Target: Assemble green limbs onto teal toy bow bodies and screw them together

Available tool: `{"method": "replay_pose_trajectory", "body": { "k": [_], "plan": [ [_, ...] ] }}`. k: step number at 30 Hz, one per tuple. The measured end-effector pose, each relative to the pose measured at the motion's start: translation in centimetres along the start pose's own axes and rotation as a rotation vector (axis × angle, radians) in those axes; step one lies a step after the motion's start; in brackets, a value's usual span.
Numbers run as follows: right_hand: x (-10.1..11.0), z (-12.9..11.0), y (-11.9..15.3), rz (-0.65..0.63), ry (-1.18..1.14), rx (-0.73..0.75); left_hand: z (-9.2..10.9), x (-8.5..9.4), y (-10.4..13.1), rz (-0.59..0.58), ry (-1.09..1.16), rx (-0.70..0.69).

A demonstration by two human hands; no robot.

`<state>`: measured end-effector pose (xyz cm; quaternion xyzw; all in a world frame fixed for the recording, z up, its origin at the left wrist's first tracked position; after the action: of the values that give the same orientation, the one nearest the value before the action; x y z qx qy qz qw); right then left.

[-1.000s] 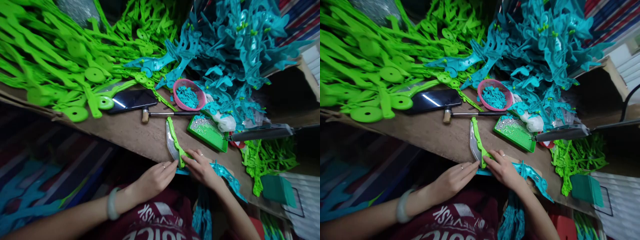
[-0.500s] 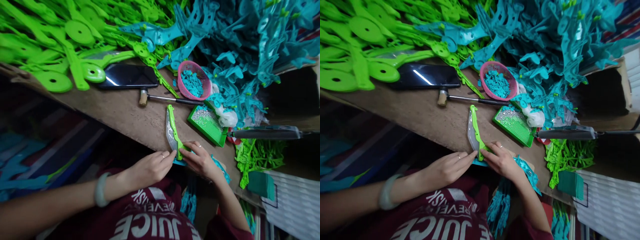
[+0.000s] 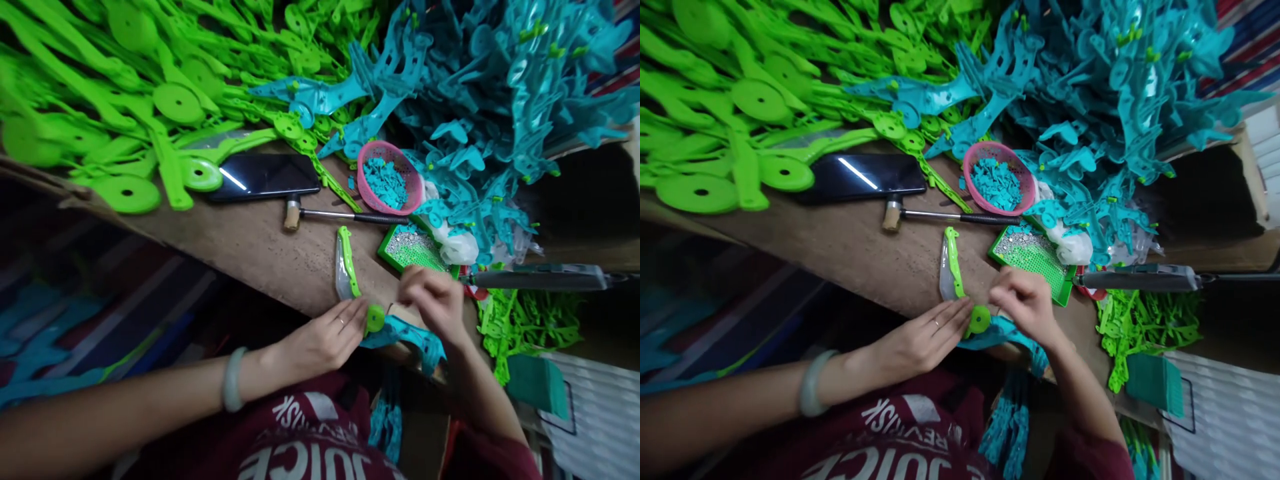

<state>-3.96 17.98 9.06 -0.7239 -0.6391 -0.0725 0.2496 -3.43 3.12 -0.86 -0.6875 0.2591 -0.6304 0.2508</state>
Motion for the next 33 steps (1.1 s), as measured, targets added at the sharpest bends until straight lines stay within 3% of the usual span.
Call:
{"method": "replay_pose_trajectory", "body": {
  "k": [2,4,7,9,10,12,14,16,18,20,22,24,27,30,33],
  "plan": [
    [-0.5,0.9,-3.4,0.224,-0.334,0.097,0.1,0.1,-0.1,-0.025,-0.023,-0.023],
    [-3.4,3.8,-6.6,0.191,-0.477,0.073,0.2,0.3,-0.2,-0.053,-0.055,-0.042],
    [-8.1,8.8,-9.5,0.047,-0.487,-0.104,0.0,0.6,-0.3,-0.048,-0.083,-0.051],
    [-8.6,9.9,-9.3,0.053,-0.473,-0.134,-0.1,0.7,-0.3,-0.033,-0.076,-0.05],
    [-7.7,9.4,-8.5,0.107,-0.431,-0.104,-0.2,0.7,-0.3,-0.024,-0.067,-0.047],
    [-3.7,6.6,-5.6,0.312,-0.193,0.02,-0.3,0.6,-0.2,-0.015,-0.037,-0.031],
    [2.0,2.0,-0.7,0.667,0.316,0.215,-0.5,0.5,-0.1,-0.007,-0.001,-0.001],
    [6.8,-2.9,5.5,1.157,0.875,0.397,-0.6,0.3,0.1,0.004,0.041,0.042],
    [10.7,-4.6,9.4,1.324,1.016,0.401,-0.8,-0.1,0.1,0.022,0.096,0.082],
    [14.4,-3.5,10.9,1.225,0.926,0.205,-0.8,-0.7,0.1,0.06,0.177,0.116],
    [16.6,0.0,10.6,0.95,0.698,-0.071,-0.7,-1.5,-0.3,0.081,0.272,0.102],
    [17.0,3.5,9.6,0.659,0.418,-0.243,-0.5,-2.2,-0.8,0.061,0.333,0.042],
    [16.4,5.9,6.9,0.379,0.106,-0.212,-0.2,-2.7,-1.7,0.004,0.323,-0.059],
    [15.9,7.0,3.1,0.315,-0.075,-0.038,-0.1,-2.5,-2.2,-0.033,0.305,-0.104],
    [15.4,9.8,0.1,0.5,-0.108,-0.015,0.2,-2.2,-2.3,-0.038,0.264,-0.111]
  ]
}}
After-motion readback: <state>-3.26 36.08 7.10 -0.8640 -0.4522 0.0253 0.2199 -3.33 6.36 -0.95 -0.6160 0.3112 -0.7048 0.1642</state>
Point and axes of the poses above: each hand's wrist, its own y-axis away from the middle knuckle, its own x-axis out of the back of the hand, z = x × y, the point moved 6 cm from there along -y, towards the middle knuckle, and after that the axes turned 7 degrees about -y, right-handed, at the moved point
